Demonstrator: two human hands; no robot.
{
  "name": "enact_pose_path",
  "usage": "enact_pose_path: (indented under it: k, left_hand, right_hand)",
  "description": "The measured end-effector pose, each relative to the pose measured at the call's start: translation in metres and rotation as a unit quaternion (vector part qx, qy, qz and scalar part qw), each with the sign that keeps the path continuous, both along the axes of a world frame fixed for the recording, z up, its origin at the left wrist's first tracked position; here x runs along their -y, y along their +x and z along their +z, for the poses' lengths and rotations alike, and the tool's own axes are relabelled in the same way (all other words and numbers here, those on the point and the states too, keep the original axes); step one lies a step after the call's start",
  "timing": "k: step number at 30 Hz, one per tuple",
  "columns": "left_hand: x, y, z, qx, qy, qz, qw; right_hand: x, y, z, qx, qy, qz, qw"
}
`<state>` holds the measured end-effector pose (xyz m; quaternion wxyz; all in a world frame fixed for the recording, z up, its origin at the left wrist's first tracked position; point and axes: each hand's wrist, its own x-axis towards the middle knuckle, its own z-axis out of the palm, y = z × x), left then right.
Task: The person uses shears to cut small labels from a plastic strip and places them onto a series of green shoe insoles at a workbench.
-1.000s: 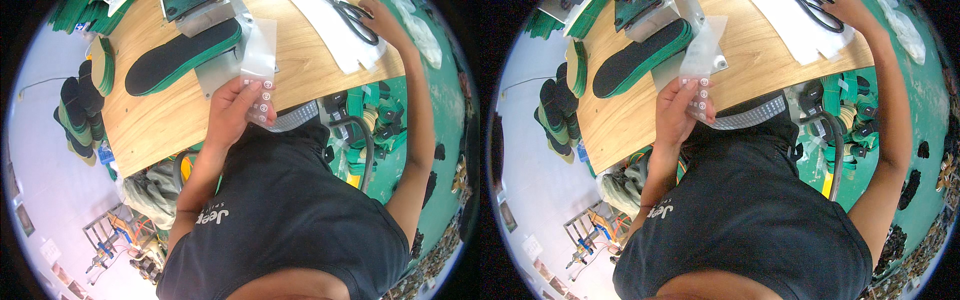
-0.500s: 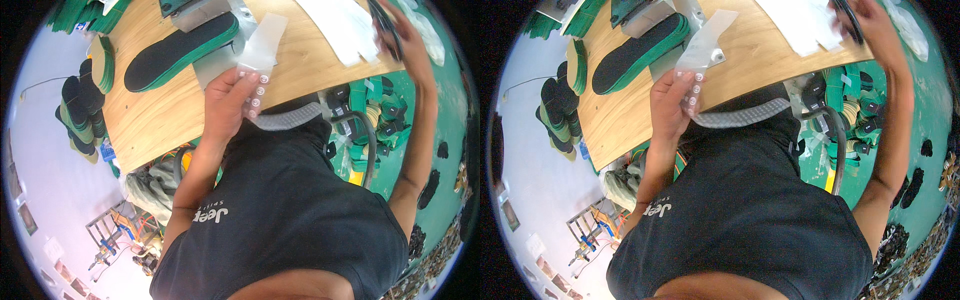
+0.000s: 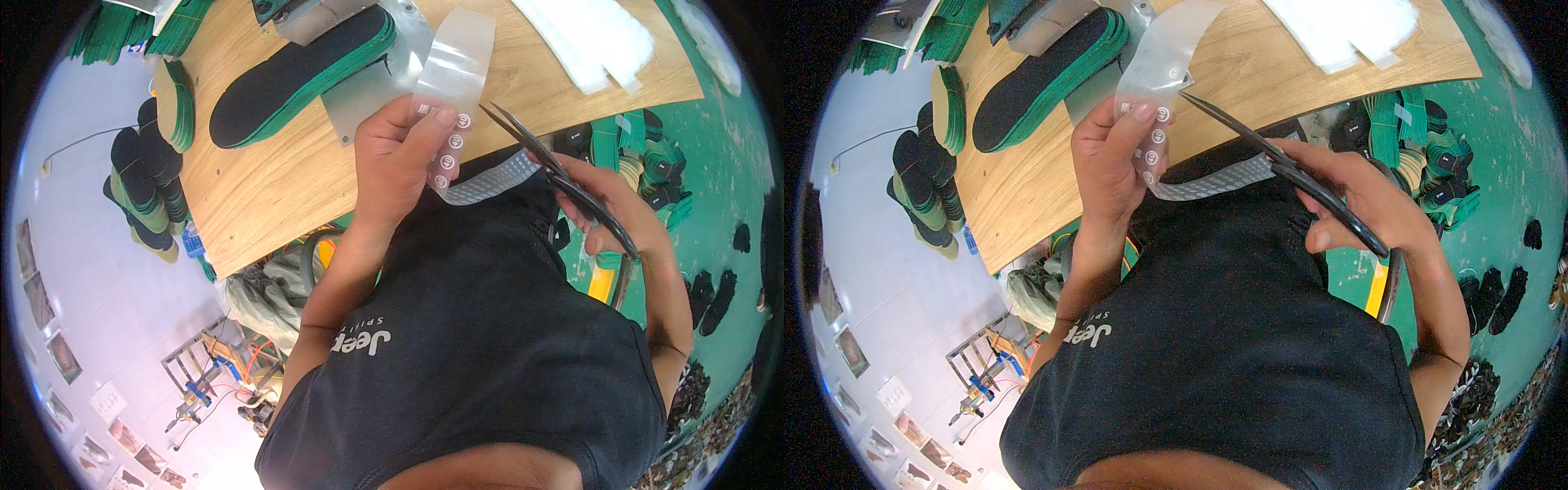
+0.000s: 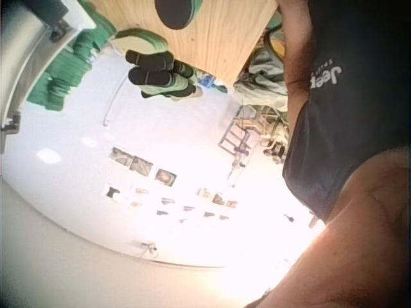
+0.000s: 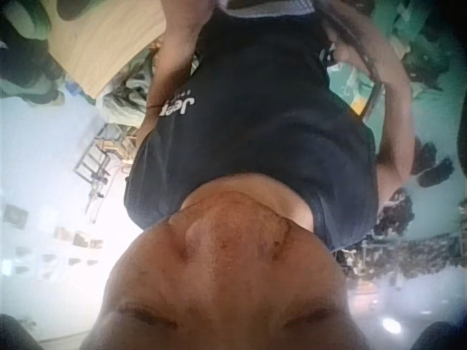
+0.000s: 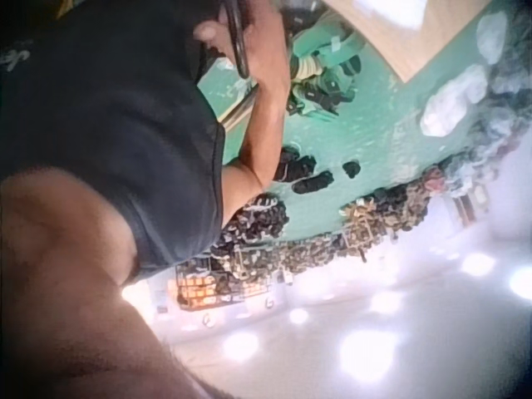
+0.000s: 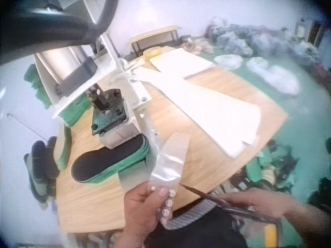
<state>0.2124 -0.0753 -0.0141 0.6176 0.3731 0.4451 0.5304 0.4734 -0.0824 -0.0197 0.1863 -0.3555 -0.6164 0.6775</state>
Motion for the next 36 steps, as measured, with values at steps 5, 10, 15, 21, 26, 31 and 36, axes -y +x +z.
enact_pose_path:
  k: [5,10,15,21,26,31,36]
  left_hand:
    - [0.003,0.006,-0.003,0.014,0.005,-0.029,0.999]
    - [0.006,0.01,0.001,-0.04,-0.007,-0.048,0.998]
    - [0.004,0.004,0.005,-0.055,-0.03,-0.074,0.995]
    - [0.007,-0.009,0.005,-0.151,0.004,-0.08,0.985]
    - [0.011,-0.011,0.014,-0.157,0.037,-0.021,0.987]
    - [0.01,0.003,0.017,-0.286,0.278,-0.22,0.89]
    - [-0.003,-0.001,-0.008,-0.548,0.438,-0.061,0.71]
  right_hand:
    - [-0.005,-0.011,0.003,0.013,0.016,0.019,1.0]
    - [-0.007,-0.018,0.006,0.012,0.009,0.008,1.0]
    - [-0.008,-0.022,0.008,0.051,0.022,-0.003,0.998]
    - [0.008,0.009,0.01,0.085,0.059,-0.046,0.994]
    - [0.022,0.025,0.02,0.055,0.135,-0.244,0.959]
    - [0.01,-0.01,0.023,-0.052,0.067,-0.255,0.963]
    - [-0.002,-0.007,0.037,-0.023,0.171,-0.296,0.939]
